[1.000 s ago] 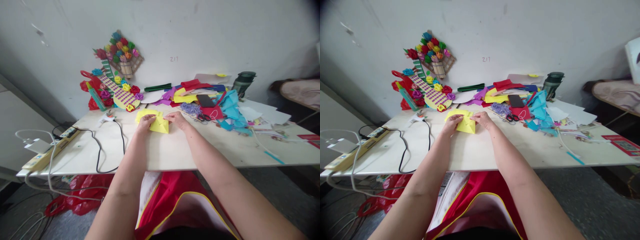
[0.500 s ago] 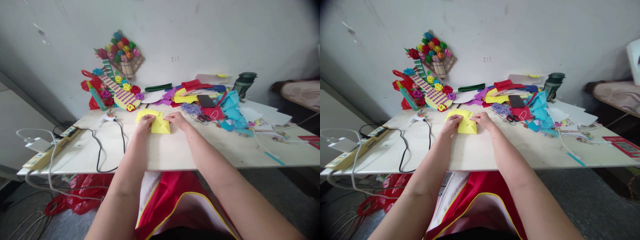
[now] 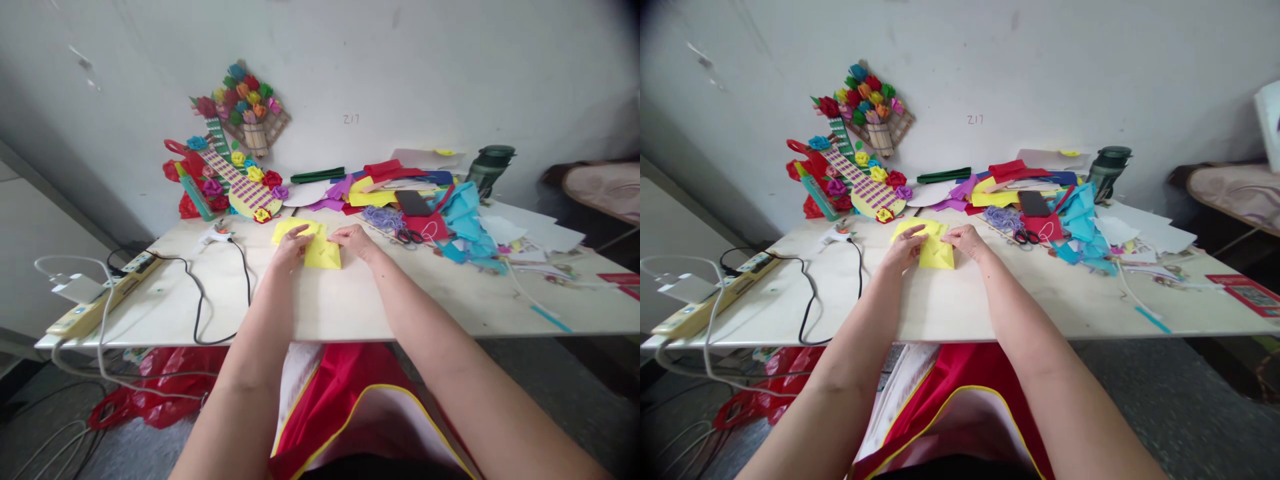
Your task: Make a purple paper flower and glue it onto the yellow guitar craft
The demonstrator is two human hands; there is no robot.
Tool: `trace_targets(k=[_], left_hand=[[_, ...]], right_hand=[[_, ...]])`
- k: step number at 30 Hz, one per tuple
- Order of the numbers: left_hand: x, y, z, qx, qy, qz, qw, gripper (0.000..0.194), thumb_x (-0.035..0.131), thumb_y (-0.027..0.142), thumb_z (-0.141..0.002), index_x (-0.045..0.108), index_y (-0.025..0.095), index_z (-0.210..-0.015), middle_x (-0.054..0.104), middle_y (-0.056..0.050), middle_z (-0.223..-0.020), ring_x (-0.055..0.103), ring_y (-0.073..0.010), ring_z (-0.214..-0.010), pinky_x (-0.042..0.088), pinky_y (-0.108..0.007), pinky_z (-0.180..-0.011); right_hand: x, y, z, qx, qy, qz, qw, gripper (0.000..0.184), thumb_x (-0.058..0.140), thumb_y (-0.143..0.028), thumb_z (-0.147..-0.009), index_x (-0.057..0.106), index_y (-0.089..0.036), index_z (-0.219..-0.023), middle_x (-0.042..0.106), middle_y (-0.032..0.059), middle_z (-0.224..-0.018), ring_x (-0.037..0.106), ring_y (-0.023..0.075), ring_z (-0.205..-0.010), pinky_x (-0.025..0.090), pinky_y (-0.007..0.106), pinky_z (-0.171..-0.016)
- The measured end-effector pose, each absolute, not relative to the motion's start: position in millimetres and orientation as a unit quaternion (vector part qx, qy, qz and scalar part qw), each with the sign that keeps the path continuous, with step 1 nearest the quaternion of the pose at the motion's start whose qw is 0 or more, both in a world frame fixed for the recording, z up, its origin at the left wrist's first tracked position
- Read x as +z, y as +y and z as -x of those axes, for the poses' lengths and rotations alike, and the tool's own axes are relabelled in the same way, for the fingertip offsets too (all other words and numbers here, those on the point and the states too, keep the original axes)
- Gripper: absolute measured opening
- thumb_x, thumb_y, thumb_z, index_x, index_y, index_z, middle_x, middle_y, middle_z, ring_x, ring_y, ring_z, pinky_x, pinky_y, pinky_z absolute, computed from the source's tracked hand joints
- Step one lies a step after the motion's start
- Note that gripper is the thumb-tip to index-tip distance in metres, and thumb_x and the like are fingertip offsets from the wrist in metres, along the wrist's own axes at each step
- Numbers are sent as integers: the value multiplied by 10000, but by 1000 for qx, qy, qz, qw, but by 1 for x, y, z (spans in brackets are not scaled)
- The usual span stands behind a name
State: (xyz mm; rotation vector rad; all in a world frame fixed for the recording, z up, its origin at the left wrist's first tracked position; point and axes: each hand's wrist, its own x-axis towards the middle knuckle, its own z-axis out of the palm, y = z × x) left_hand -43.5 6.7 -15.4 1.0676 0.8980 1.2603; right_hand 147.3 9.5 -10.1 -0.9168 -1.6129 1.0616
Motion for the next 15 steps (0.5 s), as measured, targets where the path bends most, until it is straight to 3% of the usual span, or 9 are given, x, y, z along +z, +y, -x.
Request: trace_targets(k=[5,9,15], left_hand=[[-14,4,40,519,418,-477,573,569,817,258,-489,624,106,-1002,593,10,-587,540,-89,-498,373,-200,-468],[-13,1,37,524,422,-478,565,551,833,265,-471,636,112,-962,603,2,-612,593,-122,-572,440,-230,-547],[-11,1,36,541,433,-477,541,608,846,264,-448,653,114,-1004,516,47,-522,574,-120,-559,439,-230,-554]], right_hand=[[-9,9,-145,419,-672,384,474,263,721,-412,-567,677,-154,-550,611,-8,-536,564,141,-560,464,264,-578],[-6,5,-144,456,-645,379,482,277,731,-419,-560,654,-153,-576,624,-5,-563,585,148,-571,482,267,-577],[-3,5,-146,538,-589,375,473,313,653,-465,-685,620,-161,-747,610,-5,-552,571,139,-491,463,254,-470]])
